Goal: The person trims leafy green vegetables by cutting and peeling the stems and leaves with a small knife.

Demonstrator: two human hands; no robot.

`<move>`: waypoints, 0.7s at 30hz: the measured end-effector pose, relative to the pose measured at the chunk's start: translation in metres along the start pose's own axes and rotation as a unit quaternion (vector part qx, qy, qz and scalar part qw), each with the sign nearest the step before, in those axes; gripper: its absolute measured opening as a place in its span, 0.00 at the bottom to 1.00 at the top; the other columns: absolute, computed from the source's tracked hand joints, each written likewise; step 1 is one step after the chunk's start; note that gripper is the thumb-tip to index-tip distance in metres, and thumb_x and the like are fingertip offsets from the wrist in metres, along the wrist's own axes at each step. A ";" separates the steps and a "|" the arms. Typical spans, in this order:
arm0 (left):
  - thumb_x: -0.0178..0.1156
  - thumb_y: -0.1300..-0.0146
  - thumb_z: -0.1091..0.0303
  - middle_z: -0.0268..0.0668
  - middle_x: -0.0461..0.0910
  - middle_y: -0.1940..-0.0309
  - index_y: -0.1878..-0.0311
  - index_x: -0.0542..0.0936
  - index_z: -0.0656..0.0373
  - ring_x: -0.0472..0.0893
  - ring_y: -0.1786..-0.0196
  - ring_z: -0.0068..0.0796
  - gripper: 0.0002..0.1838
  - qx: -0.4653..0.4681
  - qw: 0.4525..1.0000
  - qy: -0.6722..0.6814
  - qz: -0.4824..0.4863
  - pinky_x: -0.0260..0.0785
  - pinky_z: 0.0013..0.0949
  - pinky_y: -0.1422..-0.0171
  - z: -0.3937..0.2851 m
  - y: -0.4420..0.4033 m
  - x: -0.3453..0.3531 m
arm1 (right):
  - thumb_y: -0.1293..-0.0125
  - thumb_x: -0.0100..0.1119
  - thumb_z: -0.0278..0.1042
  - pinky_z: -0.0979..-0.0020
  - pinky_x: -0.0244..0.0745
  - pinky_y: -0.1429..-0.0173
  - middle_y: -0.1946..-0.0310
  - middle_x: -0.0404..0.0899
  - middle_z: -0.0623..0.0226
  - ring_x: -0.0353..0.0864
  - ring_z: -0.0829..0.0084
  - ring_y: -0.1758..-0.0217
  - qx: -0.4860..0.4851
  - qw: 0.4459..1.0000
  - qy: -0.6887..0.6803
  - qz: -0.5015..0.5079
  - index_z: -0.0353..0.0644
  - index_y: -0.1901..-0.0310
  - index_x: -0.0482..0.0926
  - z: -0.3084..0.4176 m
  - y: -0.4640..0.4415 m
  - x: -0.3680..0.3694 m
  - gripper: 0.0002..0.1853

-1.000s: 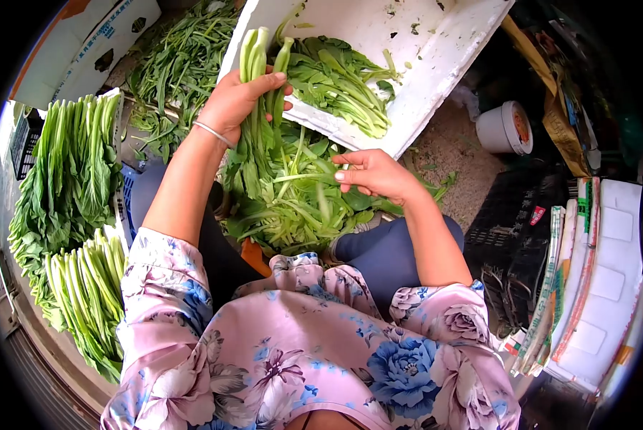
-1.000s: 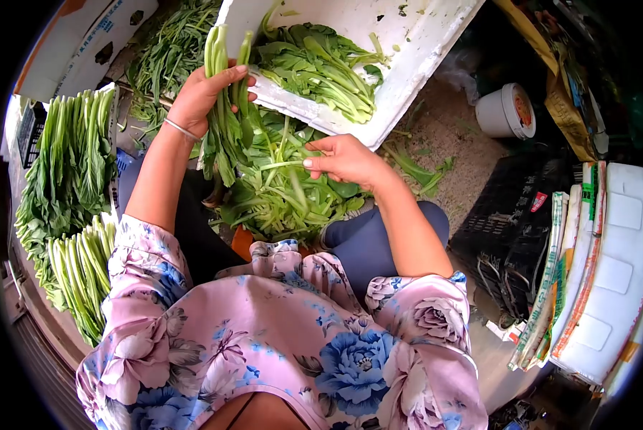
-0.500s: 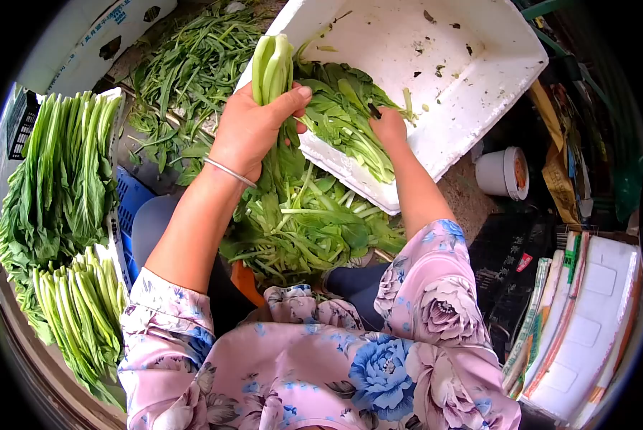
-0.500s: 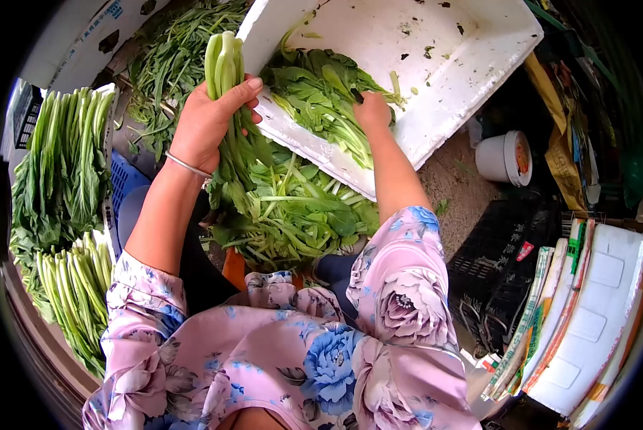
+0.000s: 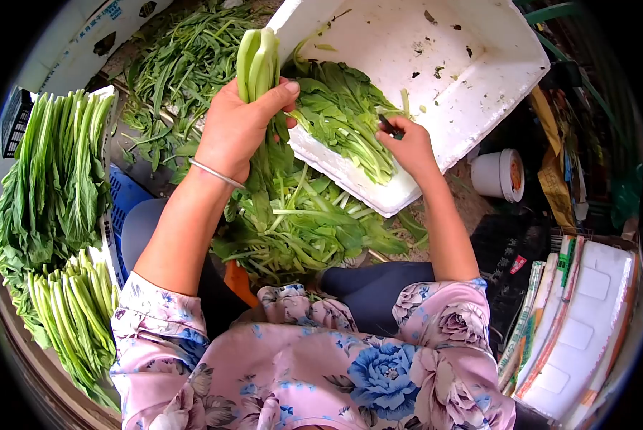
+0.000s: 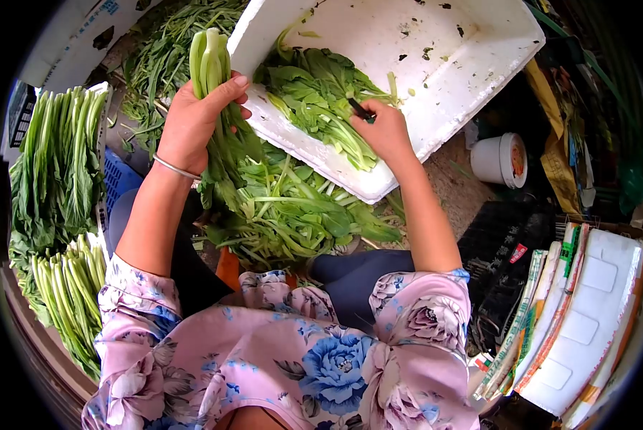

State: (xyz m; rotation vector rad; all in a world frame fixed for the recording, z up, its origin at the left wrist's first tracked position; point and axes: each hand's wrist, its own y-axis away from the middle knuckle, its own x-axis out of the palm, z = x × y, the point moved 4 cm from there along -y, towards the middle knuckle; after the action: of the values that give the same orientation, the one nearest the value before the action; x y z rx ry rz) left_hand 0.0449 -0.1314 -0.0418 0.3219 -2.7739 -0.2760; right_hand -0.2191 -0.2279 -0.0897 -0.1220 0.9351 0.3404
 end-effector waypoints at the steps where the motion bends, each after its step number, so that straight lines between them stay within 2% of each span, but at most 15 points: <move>1: 0.64 0.44 0.62 0.29 0.74 0.73 0.61 0.75 0.57 0.76 0.73 0.20 0.13 0.009 1.000 0.000 0.000 0.64 0.23 0.71 0.001 0.000 0.000 | 0.48 0.64 0.33 0.72 0.72 0.64 0.72 0.80 0.64 0.76 0.74 0.72 0.016 0.995 -0.071 0.070 0.37 0.64 0.80 0.016 0.016 -0.001 0.11; 2: 0.64 0.44 0.62 0.29 0.74 0.73 0.61 0.75 0.57 0.76 0.73 0.20 0.13 0.009 1.000 0.001 0.003 0.64 0.23 0.71 0.001 0.000 -0.001 | 0.48 0.65 0.33 0.73 0.72 0.65 0.71 0.81 0.67 0.76 0.77 0.72 0.032 0.980 -0.142 0.139 0.36 0.64 0.80 0.033 0.030 -0.004 0.11; 3: 0.63 0.44 0.62 0.29 0.74 0.73 0.60 0.75 0.57 0.76 0.73 0.20 0.13 0.000 1.000 -0.006 0.000 0.64 0.23 0.71 0.002 0.001 -0.001 | 0.45 0.64 0.31 0.80 0.69 0.68 0.71 0.79 0.70 0.74 0.83 0.71 0.077 0.944 -0.215 0.236 0.35 0.62 0.80 0.052 0.042 -0.008 0.11; 4: 0.63 0.44 0.62 0.29 0.74 0.73 0.60 0.75 0.57 0.76 0.73 0.20 0.13 -0.007 1.000 -0.013 -0.003 0.64 0.23 0.71 0.002 0.001 -0.001 | 0.45 0.64 0.31 0.80 0.69 0.68 0.71 0.79 0.70 0.74 0.83 0.71 0.079 0.945 -0.215 0.233 0.35 0.62 0.80 0.052 0.042 -0.008 0.11; 6: 0.63 0.43 0.62 0.29 0.74 0.73 0.60 0.75 0.57 0.76 0.73 0.20 0.13 -0.014 1.000 -0.015 -0.003 0.64 0.23 0.71 0.004 0.002 0.001 | 0.45 0.63 0.30 0.81 0.69 0.70 0.71 0.79 0.70 0.73 0.83 0.74 0.125 0.950 -0.251 0.137 0.35 0.61 0.80 0.040 0.025 -0.011 0.11; 7: 0.63 0.43 0.62 0.29 0.74 0.73 0.60 0.75 0.57 0.76 0.73 0.20 0.13 -0.012 1.000 -0.021 0.000 0.64 0.23 0.71 0.005 0.003 0.002 | 0.44 0.62 0.30 0.81 0.69 0.70 0.71 0.79 0.70 0.72 0.82 0.77 0.110 0.960 -0.249 0.067 0.34 0.60 0.80 0.013 0.006 -0.003 0.11; 8: 0.63 0.43 0.62 0.29 0.74 0.73 0.60 0.75 0.57 0.76 0.73 0.20 0.13 -0.009 1.000 -0.026 0.002 0.64 0.24 0.71 0.006 0.002 0.004 | 0.43 0.59 0.29 0.80 0.70 0.70 0.72 0.79 0.69 0.73 0.82 0.76 0.144 0.967 -0.210 0.010 0.34 0.60 0.79 -0.021 -0.012 0.008 0.10; 9: 0.63 0.43 0.62 0.29 0.74 0.73 0.60 0.75 0.57 0.76 0.73 0.20 0.13 -0.007 1.000 -0.025 0.003 0.64 0.24 0.71 0.007 0.002 0.006 | 0.43 0.55 0.28 0.75 0.72 0.67 0.71 0.80 0.62 0.77 0.74 0.74 0.164 0.982 -0.091 -0.021 0.33 0.59 0.78 -0.059 -0.030 0.020 0.12; 11: 0.63 0.44 0.62 0.29 0.74 0.72 0.60 0.75 0.57 0.76 0.73 0.20 0.12 -0.006 1.000 -0.024 0.004 0.64 0.24 0.71 0.008 0.000 0.006 | 0.47 0.58 0.37 0.62 0.74 0.57 0.69 0.80 0.48 0.81 0.57 0.64 0.201 0.968 0.149 -0.031 0.32 0.65 0.80 -0.098 -0.048 0.042 0.15; 12: 0.63 0.44 0.62 0.29 0.74 0.72 0.60 0.75 0.57 0.76 0.73 0.20 0.12 -0.004 1.000 -0.025 0.000 0.64 0.24 0.71 0.008 -0.001 0.006 | 0.47 0.58 0.37 0.62 0.74 0.57 0.69 0.80 0.48 0.81 0.57 0.64 0.197 0.969 0.147 -0.030 0.32 0.65 0.80 -0.118 -0.053 0.057 0.15; 14: 0.63 0.44 0.63 0.30 0.75 0.72 0.60 0.75 0.57 0.76 0.73 0.20 0.12 -0.001 1.000 -0.021 0.005 0.64 0.24 0.71 0.007 -0.004 0.007 | 0.49 0.59 0.38 0.60 0.74 0.57 0.68 0.79 0.45 0.80 0.51 0.62 0.289 0.944 0.150 0.055 0.32 0.68 0.80 -0.141 -0.056 0.080 0.15; 18: 0.62 0.43 0.64 0.30 0.75 0.72 0.62 0.75 0.58 0.76 0.73 0.20 0.11 0.005 1.000 -0.017 0.013 0.64 0.25 0.72 0.003 -0.003 0.009 | 0.50 0.59 0.37 0.61 0.74 0.58 0.70 0.80 0.45 0.81 0.52 0.62 0.300 0.941 0.143 0.070 0.30 0.69 0.80 -0.148 -0.052 0.074 0.15; 20: 0.62 0.43 0.64 0.30 0.75 0.73 0.62 0.75 0.59 0.76 0.73 0.20 0.10 0.008 0.999 -0.027 0.017 0.64 0.25 0.72 0.005 -0.004 0.010 | 0.51 0.63 0.38 0.62 0.75 0.63 0.72 0.80 0.46 0.82 0.54 0.67 0.377 0.921 0.043 0.092 0.28 0.68 0.80 -0.160 -0.048 0.074 0.17; 21: 0.62 0.43 0.64 0.30 0.75 0.73 0.63 0.75 0.59 0.76 0.73 0.20 0.10 0.009 0.999 -0.026 0.017 0.64 0.25 0.72 0.004 -0.005 0.010 | 0.51 0.63 0.38 0.62 0.75 0.63 0.72 0.80 0.46 0.82 0.54 0.67 0.376 0.921 0.043 0.089 0.28 0.68 0.80 -0.160 -0.048 0.070 0.17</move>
State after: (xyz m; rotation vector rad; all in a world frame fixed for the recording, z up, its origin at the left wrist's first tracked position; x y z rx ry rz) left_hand 0.0350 -0.1377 -0.0436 0.2764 -2.8313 -0.2545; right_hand -0.2875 -0.2965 -0.2434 0.6643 1.1120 0.1234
